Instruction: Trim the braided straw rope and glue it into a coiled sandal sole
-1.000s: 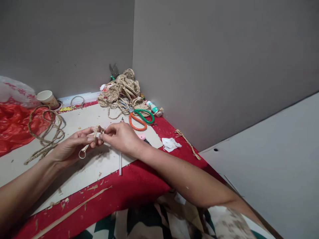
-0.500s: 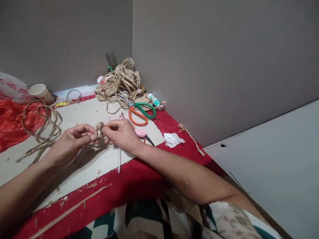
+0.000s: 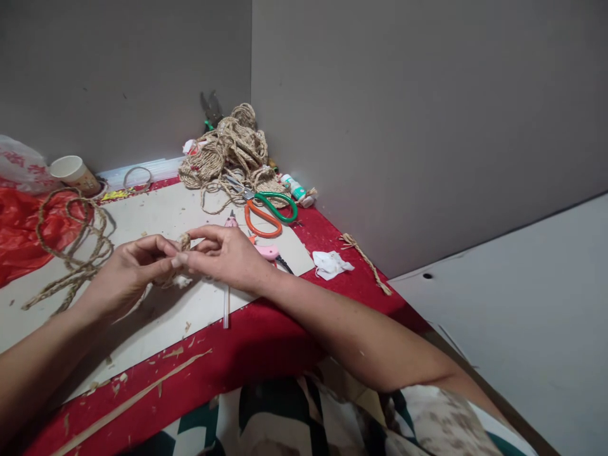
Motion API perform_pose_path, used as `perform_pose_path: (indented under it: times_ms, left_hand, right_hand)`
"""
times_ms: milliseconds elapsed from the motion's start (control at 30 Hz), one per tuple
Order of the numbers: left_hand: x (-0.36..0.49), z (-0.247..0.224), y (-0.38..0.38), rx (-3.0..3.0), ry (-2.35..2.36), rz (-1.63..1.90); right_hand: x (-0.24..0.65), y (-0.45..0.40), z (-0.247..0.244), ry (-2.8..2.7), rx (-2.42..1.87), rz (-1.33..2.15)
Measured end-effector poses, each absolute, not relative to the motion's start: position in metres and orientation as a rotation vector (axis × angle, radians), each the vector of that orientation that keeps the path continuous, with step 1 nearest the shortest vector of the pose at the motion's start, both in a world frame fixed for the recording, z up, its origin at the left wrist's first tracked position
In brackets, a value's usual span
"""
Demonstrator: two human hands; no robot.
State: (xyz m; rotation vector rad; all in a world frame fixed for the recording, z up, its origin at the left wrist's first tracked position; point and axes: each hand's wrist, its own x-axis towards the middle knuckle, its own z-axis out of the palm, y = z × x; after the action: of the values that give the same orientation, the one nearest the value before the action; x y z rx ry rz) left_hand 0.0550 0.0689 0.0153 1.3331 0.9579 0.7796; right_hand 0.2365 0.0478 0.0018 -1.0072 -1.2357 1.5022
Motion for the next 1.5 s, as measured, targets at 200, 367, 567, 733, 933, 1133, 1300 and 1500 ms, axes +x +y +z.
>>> perform_pose_path:
  times_ms: [200,367,567,733,933,1133,1300,1500]
  left_hand:
    - [0.059,0.018,0.061,1.549,1.019,0.839]
    - [0.058,0.017,0.058,1.67,1.037,0.872]
    - [0.059,0.023,0.059,1.556,1.061,0.802]
    - [0.06,0.023,0.056,1.48,1.055,0.8]
    - [0.059,0.016,0.058,1.328,0.965,0.741]
    - [0.058,0.016,0.06,1.357,0.96,0.726]
    - [0.058,0.015,0.059,1.345,1.026,0.811]
    - [0.057,0.015,0.056,1.487,1.088,0.906]
  right_hand:
    - [0.237,0.052,-0.006,-1.263,-0.946,1.397]
    - [0.239,0.055,-0.012,-1.265,-0.904,1.39]
    - [0.239,0.055,-0.012,-1.24,-0.828,1.378]
    - [0.238,0.052,-0.009,-1.231,-0.894,1.297]
    - [0.239,0.053,-0.008,-1.209,-0.904,1.265]
    - [0.238,0.053,-0.012,-1.181,-0.8,1.355]
    - [0.24,0.055,-0.014,-1.182,-0.874,1.285]
    - [0.257,0.066,-0.006,-0.914,-0.952,1.078]
